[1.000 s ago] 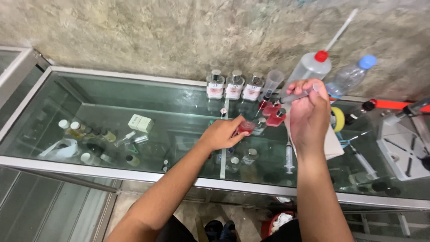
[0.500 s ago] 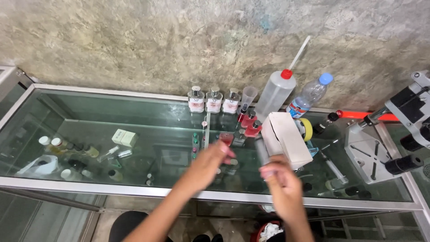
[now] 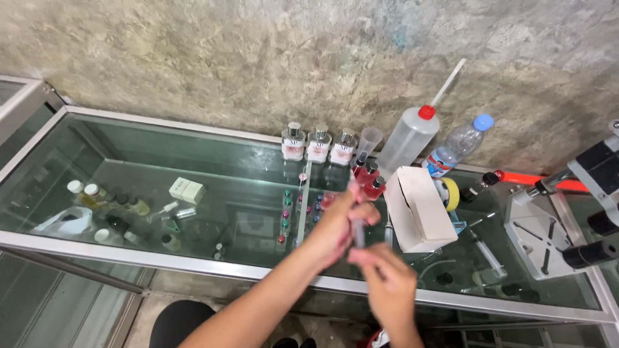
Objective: The person fills a small red bottle using a large syringe to draw liquid from a larger container and transfer it into the smaller bottle.
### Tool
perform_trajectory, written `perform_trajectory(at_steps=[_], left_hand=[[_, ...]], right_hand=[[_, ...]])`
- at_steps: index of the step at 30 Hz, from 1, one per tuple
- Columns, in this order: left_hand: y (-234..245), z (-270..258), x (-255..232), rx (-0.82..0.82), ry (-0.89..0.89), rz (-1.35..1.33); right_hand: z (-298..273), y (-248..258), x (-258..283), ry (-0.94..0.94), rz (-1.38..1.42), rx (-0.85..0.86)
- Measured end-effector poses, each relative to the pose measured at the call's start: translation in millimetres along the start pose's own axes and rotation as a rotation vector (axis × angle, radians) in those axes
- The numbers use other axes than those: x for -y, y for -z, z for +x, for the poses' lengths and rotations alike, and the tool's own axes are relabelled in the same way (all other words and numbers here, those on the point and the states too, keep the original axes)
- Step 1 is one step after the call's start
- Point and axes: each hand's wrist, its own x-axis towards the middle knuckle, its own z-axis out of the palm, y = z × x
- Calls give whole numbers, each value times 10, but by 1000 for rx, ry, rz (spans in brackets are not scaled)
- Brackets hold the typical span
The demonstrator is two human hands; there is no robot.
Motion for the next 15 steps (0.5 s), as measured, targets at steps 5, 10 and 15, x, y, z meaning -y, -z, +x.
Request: perform_trajectory(at_steps=[5, 10, 15], left_hand=[[-31, 14, -23, 28, 53, 259], [-200, -88, 200, 7, 51, 72], [-292, 1, 88, -63, -58, 150]], right_hand=[[44, 26, -32, -1, -34, 1], [-21, 99, -158, -73, -33, -50], [-9, 161, -27, -25, 56, -73]])
